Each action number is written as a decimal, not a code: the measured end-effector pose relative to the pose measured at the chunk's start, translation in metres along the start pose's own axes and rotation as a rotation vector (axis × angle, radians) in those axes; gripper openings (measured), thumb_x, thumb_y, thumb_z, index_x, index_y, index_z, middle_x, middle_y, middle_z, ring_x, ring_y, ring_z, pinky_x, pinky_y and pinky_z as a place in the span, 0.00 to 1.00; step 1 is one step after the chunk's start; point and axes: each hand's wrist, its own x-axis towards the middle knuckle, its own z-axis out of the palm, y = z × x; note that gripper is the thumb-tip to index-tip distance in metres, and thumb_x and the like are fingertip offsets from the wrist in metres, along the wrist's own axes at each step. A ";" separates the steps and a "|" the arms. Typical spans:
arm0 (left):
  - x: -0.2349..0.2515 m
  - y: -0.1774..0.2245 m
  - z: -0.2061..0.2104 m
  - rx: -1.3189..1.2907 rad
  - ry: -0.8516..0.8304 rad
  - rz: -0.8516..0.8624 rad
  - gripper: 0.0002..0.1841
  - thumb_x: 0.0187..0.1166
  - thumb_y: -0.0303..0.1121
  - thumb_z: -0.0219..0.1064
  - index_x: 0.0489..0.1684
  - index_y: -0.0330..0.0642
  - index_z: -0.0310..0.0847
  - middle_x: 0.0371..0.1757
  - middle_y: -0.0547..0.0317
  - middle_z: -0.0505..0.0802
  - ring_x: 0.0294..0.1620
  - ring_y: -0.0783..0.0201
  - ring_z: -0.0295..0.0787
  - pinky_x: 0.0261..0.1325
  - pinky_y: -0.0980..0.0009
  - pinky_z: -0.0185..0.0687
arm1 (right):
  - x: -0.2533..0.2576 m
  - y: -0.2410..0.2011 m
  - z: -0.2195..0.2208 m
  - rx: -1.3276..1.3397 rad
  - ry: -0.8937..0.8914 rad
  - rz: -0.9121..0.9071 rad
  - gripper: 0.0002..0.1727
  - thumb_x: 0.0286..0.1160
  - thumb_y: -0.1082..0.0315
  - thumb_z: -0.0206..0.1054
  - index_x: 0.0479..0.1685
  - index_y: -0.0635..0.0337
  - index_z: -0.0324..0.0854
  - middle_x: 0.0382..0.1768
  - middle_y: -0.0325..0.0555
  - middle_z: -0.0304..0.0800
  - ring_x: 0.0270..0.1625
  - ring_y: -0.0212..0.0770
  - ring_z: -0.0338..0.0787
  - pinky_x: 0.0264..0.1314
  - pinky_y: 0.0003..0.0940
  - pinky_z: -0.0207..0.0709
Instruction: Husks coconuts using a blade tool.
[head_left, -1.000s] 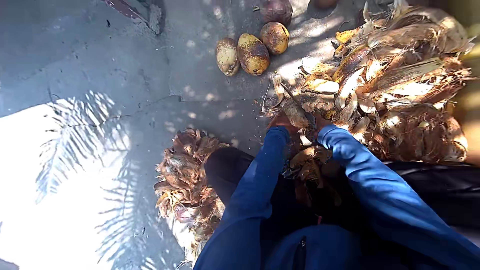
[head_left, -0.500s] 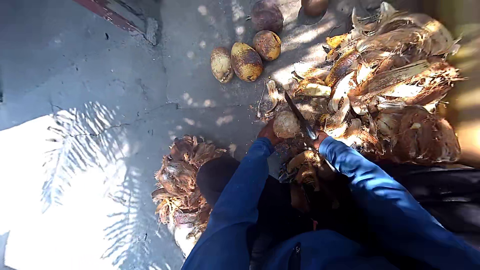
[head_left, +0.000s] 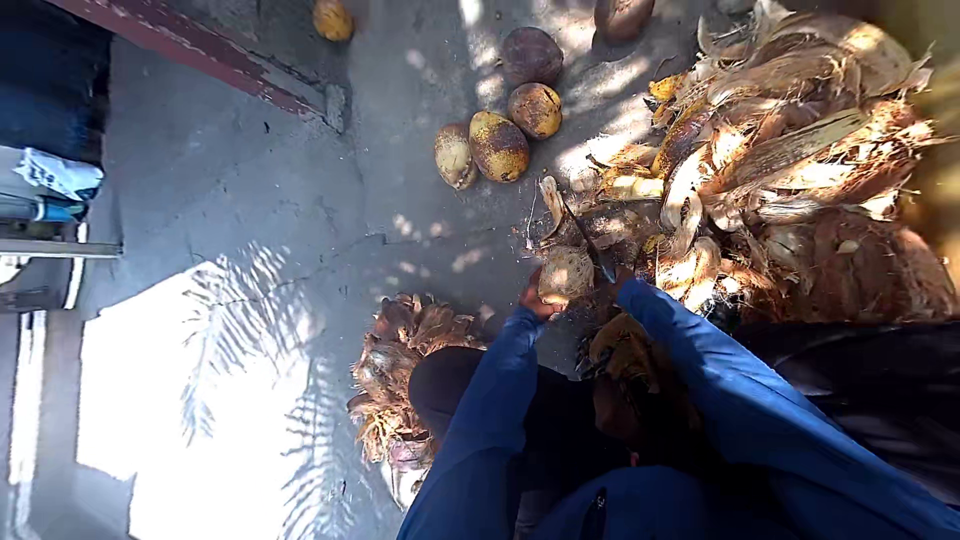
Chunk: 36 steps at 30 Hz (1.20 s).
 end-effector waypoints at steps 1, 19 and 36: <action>0.000 -0.002 0.003 -0.131 0.013 -0.039 0.63 0.47 0.24 0.87 0.93 0.37 0.47 0.77 0.34 0.80 0.74 0.49 0.83 0.76 0.54 0.79 | -0.002 0.002 0.000 0.014 0.015 -0.029 0.34 0.80 0.61 0.69 0.80 0.75 0.67 0.74 0.73 0.78 0.79 0.64 0.78 0.83 0.61 0.67; 0.015 0.003 0.030 -0.100 0.065 -0.064 0.60 0.48 0.19 0.85 0.92 0.45 0.53 0.78 0.36 0.81 0.79 0.45 0.79 0.81 0.49 0.74 | -0.127 -0.001 -0.036 -0.258 0.078 -0.065 0.31 0.86 0.58 0.59 0.85 0.63 0.64 0.64 0.69 0.87 0.69 0.67 0.87 0.73 0.66 0.74; 0.028 -0.016 0.035 -0.231 0.054 -0.027 0.59 0.45 0.14 0.83 0.90 0.46 0.56 0.73 0.39 0.85 0.72 0.47 0.85 0.75 0.48 0.81 | -0.104 0.008 -0.011 -0.228 -0.031 0.104 0.35 0.82 0.59 0.65 0.87 0.63 0.61 0.73 0.67 0.82 0.76 0.63 0.83 0.80 0.63 0.71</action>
